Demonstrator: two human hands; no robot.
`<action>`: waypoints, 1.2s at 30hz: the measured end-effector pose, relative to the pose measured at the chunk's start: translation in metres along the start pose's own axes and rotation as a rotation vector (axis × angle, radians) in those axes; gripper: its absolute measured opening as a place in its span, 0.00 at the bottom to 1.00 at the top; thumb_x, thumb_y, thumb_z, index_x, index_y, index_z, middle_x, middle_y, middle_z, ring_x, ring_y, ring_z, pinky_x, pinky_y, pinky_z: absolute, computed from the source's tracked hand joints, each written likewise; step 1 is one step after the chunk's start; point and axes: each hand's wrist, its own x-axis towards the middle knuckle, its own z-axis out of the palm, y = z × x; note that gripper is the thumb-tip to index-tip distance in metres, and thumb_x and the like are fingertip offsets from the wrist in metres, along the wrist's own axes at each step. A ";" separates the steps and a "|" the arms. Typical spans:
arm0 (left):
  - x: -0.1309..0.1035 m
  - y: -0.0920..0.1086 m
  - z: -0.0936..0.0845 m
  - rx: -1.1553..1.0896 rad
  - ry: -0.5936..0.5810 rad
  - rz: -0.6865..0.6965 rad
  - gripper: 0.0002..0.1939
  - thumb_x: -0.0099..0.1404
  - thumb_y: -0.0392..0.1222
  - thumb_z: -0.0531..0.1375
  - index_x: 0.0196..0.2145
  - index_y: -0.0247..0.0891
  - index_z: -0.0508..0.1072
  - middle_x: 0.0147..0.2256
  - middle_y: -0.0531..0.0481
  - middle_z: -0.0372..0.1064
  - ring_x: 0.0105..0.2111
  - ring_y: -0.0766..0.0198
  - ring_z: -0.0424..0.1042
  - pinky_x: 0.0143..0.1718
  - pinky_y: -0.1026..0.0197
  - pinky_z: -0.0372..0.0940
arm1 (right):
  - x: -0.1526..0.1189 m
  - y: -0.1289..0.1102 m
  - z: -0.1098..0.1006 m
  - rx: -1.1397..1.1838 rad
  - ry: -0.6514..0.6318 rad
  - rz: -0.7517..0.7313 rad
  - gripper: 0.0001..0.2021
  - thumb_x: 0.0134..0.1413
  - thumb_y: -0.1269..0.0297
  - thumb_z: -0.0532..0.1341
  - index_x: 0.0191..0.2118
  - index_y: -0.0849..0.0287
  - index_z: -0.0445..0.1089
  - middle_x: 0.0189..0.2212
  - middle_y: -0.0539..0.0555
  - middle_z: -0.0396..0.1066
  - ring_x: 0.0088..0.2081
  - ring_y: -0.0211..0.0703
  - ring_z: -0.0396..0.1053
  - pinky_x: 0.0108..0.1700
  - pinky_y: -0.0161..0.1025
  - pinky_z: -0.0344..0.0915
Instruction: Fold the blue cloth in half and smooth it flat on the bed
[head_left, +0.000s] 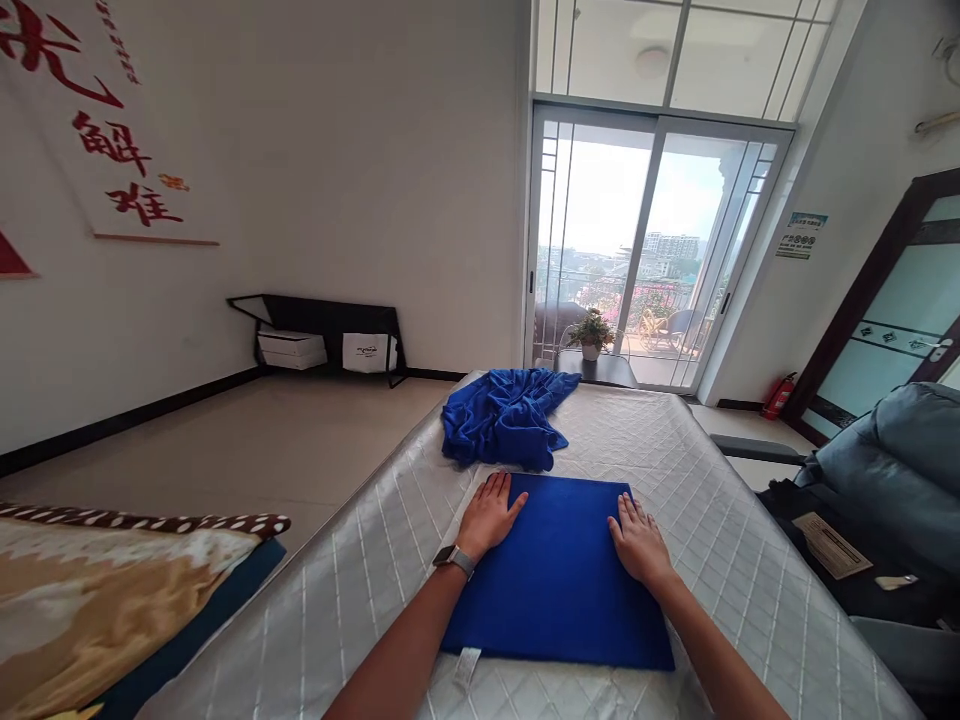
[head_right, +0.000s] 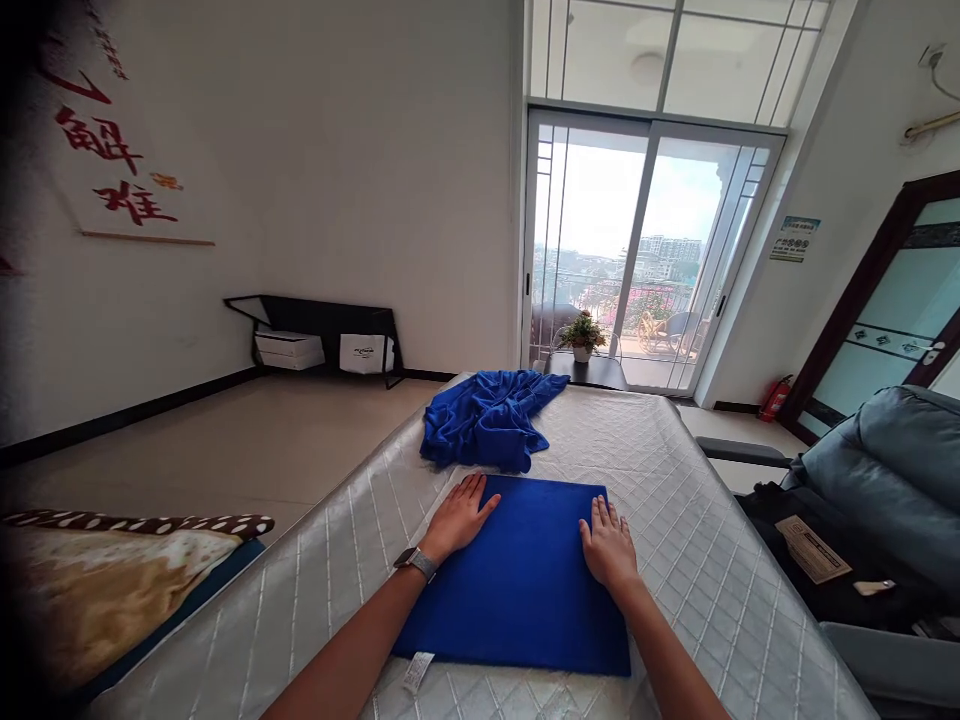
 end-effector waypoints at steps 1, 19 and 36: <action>0.000 0.000 0.001 0.003 -0.003 0.001 0.40 0.72 0.64 0.38 0.66 0.29 0.58 0.66 0.36 0.54 0.68 0.49 0.49 0.67 0.46 0.46 | -0.002 0.000 0.002 0.005 0.004 -0.002 0.34 0.67 0.50 0.37 0.72 0.65 0.39 0.72 0.53 0.36 0.72 0.46 0.32 0.70 0.48 0.32; -0.009 0.117 -0.023 -0.153 0.116 0.298 0.30 0.75 0.58 0.42 0.64 0.38 0.62 0.65 0.41 0.57 0.65 0.55 0.55 0.64 0.50 0.55 | -0.009 0.010 -0.001 0.072 0.044 0.007 0.33 0.68 0.51 0.38 0.72 0.66 0.41 0.71 0.55 0.38 0.71 0.48 0.35 0.70 0.49 0.32; -0.016 0.103 -0.005 -0.031 -0.135 0.177 0.40 0.73 0.64 0.36 0.68 0.31 0.55 0.68 0.39 0.48 0.68 0.53 0.47 0.67 0.48 0.46 | -0.007 0.011 -0.001 0.059 0.019 0.010 0.33 0.67 0.54 0.38 0.72 0.64 0.40 0.72 0.53 0.37 0.72 0.47 0.33 0.70 0.48 0.30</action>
